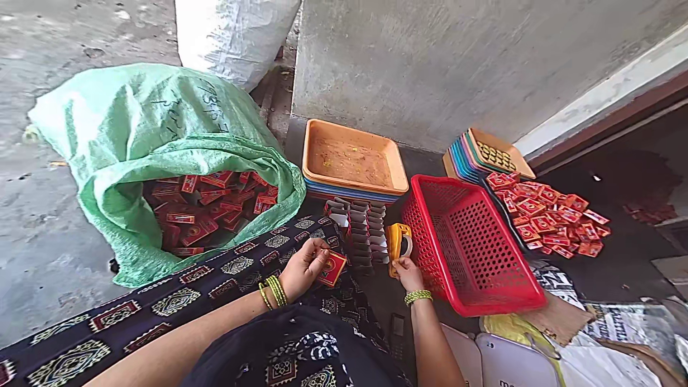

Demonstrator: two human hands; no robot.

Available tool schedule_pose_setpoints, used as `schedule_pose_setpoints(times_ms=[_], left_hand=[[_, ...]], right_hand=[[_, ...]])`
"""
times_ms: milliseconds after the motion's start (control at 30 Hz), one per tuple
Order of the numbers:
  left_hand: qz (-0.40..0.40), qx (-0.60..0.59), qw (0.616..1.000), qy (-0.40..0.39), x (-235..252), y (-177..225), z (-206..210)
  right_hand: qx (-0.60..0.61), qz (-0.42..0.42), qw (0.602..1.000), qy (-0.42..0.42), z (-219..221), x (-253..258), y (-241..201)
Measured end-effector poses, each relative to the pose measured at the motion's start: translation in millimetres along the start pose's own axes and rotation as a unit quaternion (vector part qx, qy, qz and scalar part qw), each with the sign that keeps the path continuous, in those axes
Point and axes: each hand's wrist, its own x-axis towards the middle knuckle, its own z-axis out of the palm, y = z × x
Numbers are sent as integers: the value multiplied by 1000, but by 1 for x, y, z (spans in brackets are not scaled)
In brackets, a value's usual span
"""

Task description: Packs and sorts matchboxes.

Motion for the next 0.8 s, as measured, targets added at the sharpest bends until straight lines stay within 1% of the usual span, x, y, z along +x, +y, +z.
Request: schedule_pose_setpoints(times_ms=[33,67,100,133,200,267,367,500,567,733,800], left_hand=[[-9,2,1000,0,0,-1,0],[-15,4,1000,-2,0,-2,0],[-17,7,1000,-3,0,-3,0],[-17,8,1000,-1,1,-4,0],[-19,8,1000,2,1,-4,0],[-17,5,1000,3,1,-2,-2],[-14,1,1000,-12,0,-4,-6],[-12,-3,999,-30,1,-3,-6],[1,13,999,-40,0,0,-5],[43,62,995,-59,-5,4,-5],[78,65,993,-54,-6,2,-3]], right_hand=[[117,-34,992,-25,9,-16,-22],[223,-59,971,-63,17,-35,-48],[307,-86,943,-101,23,-54,-72],[363,-112,914,-140,27,-72,-95],[426,-138,870,-207,36,-103,-133],[448,-134,849,-247,47,-122,-154],[446,-114,853,-248,65,-129,-162],[411,-117,885,-184,80,-123,-157],[402,-113,895,-158,82,-120,-155],[416,-36,897,-141,77,-114,-160],[400,-59,905,-134,74,-112,-157]])
